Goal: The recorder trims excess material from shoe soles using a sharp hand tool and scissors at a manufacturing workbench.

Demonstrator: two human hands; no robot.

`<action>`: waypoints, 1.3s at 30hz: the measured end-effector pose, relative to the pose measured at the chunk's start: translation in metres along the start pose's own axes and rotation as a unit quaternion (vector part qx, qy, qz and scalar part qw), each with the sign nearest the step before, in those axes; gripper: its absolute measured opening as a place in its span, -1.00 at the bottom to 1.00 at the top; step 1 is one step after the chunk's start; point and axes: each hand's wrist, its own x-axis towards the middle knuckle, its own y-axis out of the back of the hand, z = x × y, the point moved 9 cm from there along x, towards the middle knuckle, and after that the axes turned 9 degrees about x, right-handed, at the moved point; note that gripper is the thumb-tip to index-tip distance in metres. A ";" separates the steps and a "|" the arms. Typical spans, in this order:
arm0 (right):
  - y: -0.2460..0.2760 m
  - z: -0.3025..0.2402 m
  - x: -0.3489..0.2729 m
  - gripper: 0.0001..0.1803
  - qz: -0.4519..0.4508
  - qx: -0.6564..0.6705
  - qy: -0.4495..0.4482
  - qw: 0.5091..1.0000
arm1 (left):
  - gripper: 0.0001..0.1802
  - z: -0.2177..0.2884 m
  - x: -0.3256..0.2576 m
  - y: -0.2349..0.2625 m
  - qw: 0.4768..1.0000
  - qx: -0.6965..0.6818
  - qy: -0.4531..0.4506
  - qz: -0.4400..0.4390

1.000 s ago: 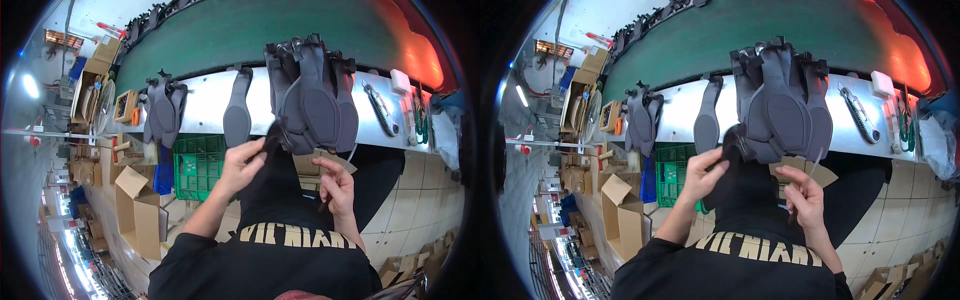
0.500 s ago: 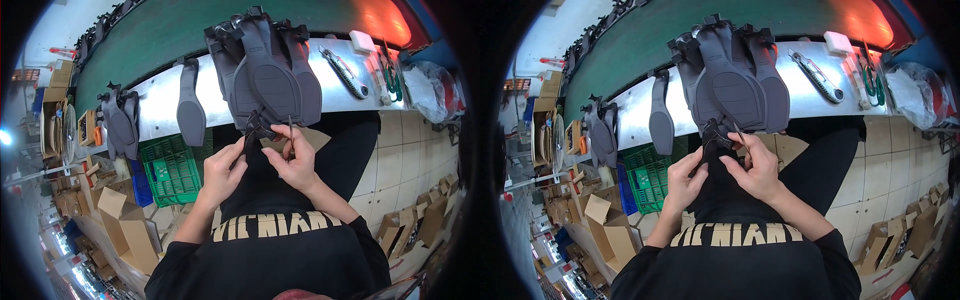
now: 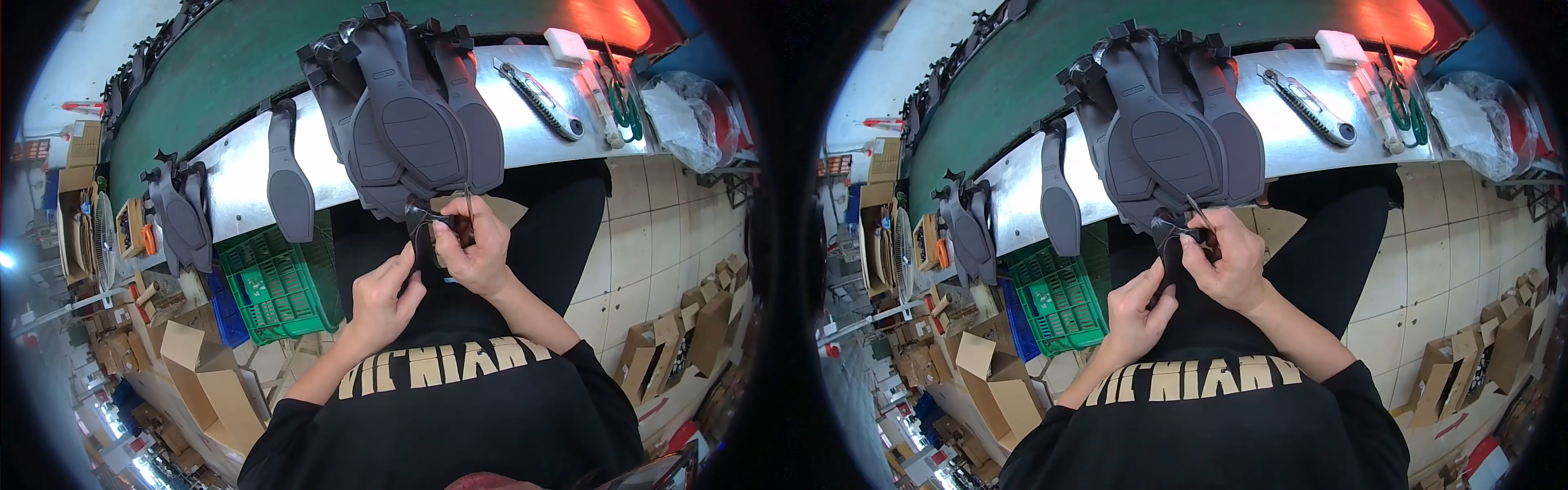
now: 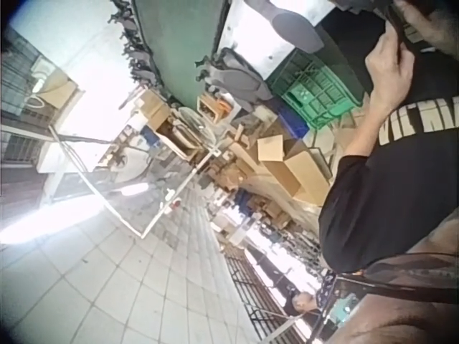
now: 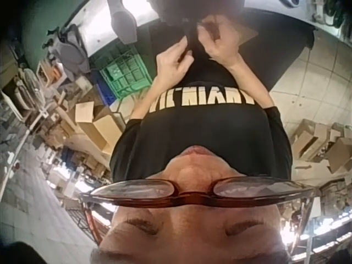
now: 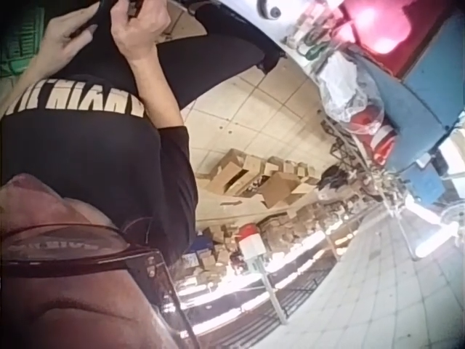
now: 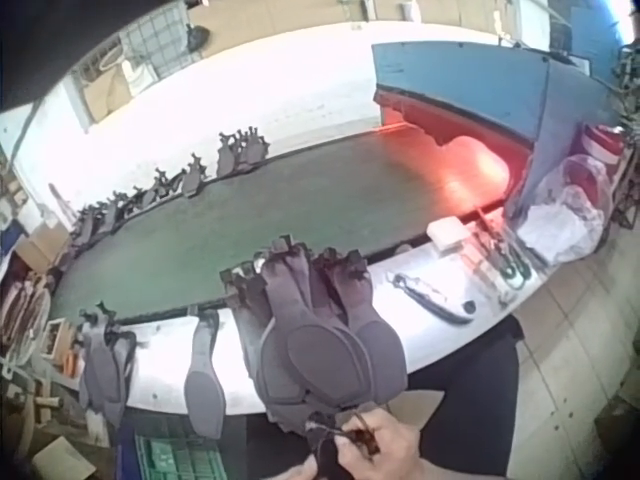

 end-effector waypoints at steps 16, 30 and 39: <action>-0.021 0.004 -0.031 -0.22 -0.115 0.254 -0.271 0.921 | -0.34 -0.002 0.003 0.001 1.000 0.002 0.029 0.003; -0.021 0.017 -0.040 -0.42 -0.100 0.366 -0.366 0.850 | -0.38 -0.006 -0.006 -0.001 0.999 -0.016 0.028 0.008; -0.012 0.009 -0.027 -0.48 -0.098 0.341 -0.350 0.867 | -0.45 -0.046 0.004 0.009 0.948 -0.284 0.143 -0.010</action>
